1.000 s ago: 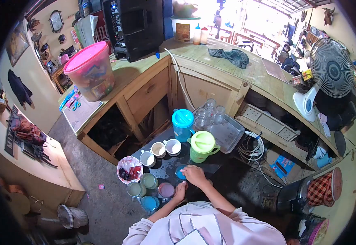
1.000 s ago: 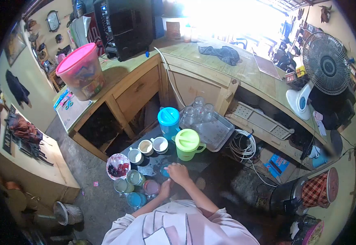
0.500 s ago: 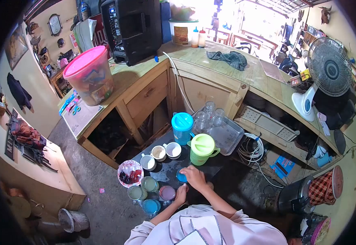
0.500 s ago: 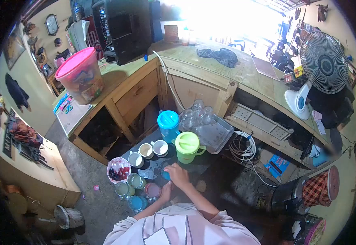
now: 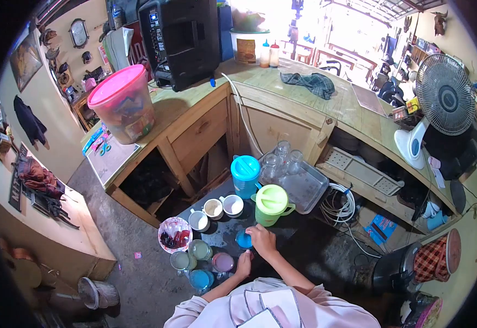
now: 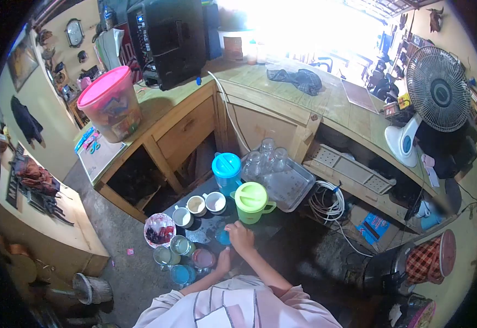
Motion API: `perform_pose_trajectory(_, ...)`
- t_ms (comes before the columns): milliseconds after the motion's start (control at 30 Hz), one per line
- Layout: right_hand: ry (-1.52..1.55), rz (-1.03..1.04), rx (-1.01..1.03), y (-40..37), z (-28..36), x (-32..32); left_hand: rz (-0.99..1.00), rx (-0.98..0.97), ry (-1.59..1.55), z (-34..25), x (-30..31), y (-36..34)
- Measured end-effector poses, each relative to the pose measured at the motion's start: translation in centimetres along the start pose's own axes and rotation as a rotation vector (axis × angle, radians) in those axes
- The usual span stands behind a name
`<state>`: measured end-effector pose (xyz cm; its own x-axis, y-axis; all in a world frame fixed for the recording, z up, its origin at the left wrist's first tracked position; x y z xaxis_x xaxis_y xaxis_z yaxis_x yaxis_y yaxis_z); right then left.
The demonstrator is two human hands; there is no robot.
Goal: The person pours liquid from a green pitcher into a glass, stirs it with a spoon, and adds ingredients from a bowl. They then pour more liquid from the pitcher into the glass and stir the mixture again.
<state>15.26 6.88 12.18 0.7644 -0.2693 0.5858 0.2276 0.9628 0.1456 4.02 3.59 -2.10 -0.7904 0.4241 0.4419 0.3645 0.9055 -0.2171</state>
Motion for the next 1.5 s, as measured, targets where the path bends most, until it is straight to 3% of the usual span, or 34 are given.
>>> perform_pose_trajectory(67, 0.147, -0.012, 0.067, 0.0, -0.2, -0.3, -0.038, 0.0, -0.026, 0.0, -0.2, 0.0)
perform_pose_trajectory(167, -0.063, 0.126, 0.015, 0.1, -0.7, -0.6, -0.072, -0.067, -0.003, -0.2, -0.2, 0.1)
perform_pose_trajectory(300, 0.014, -0.048, 0.077, 0.5, -0.6, 0.3, -0.004, -0.02, -0.11, -0.1, -0.6, 1.2)
perform_pose_trajectory(400, 0.125, 0.061, 0.144, 0.7, -1.2, 0.0, -0.034, 0.032, -0.128, -0.2, -0.7, 1.9)
perform_pose_trajectory(500, -0.073, 0.009, 0.06, 1.0, -0.7, 1.1, -0.09, -0.045, -0.173, 1.0, -1.6, 2.5)
perform_pose_trajectory(600, 0.123, 0.012, 0.141, 1.0, -1.5, 0.7, -0.129, -0.025, -0.197, 1.4, -2.3, 2.3)
perform_pose_trajectory(700, -0.059, 0.098, 0.102, 1.3, -2.1, 0.1, -0.152, 0.002, -0.142, 0.0, -1.5, 1.6)
perform_pose_trajectory(800, 0.032, 0.017, 0.156, 1.3, -1.3, 1.1, -0.151, 0.021, -0.098, -0.7, -0.9, 1.4)
perform_pose_trajectory(900, 0.154, 0.108, 0.188, 1.2, -1.7, 0.5, -0.131, 0.012, -0.089, -1.1, -0.6, 0.9)
perform_pose_trajectory(1000, -0.021, 0.098, 0.108, 1.2, -1.5, 0.5, -0.083, 0.023, -0.032, -2.0, 0.3, 0.6)
perform_pose_trajectory(1100, 0.148, 0.044, 0.161, 1.1, -1.8, -0.4, -0.022, 0.048, -0.111, -1.3, 0.1, 0.6)
perform_pose_trajectory(1267, -0.015, 0.003, 0.16, 0.4, -0.8, -0.4, 0.053, 0.053, -0.118, -0.1, -0.2, 1.2)
perform_pose_trajectory(1367, 0.044, -0.107, 0.169, 0.5, -0.7, -0.4, -0.017, -0.035, -0.03, -1.5, 0.4, 0.8)
perform_pose_trajectory(1500, -0.066, -0.045, 0.157, 0.8, -0.6, -0.4, -0.07, -0.07, -0.061, -2.0, 0.3, 0.7)
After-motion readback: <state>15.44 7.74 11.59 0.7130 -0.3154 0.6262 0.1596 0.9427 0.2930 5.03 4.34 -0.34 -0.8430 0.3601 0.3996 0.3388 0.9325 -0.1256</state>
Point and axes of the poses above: each hand's wrist, its own y-axis towards the middle knuckle, its own x-axis out of the back of the hand, z = x × y, the point moved 4 cm from there along y, towards the middle knuckle, and after that the axes turned 15 degrees about y, right-handed, at the moved point
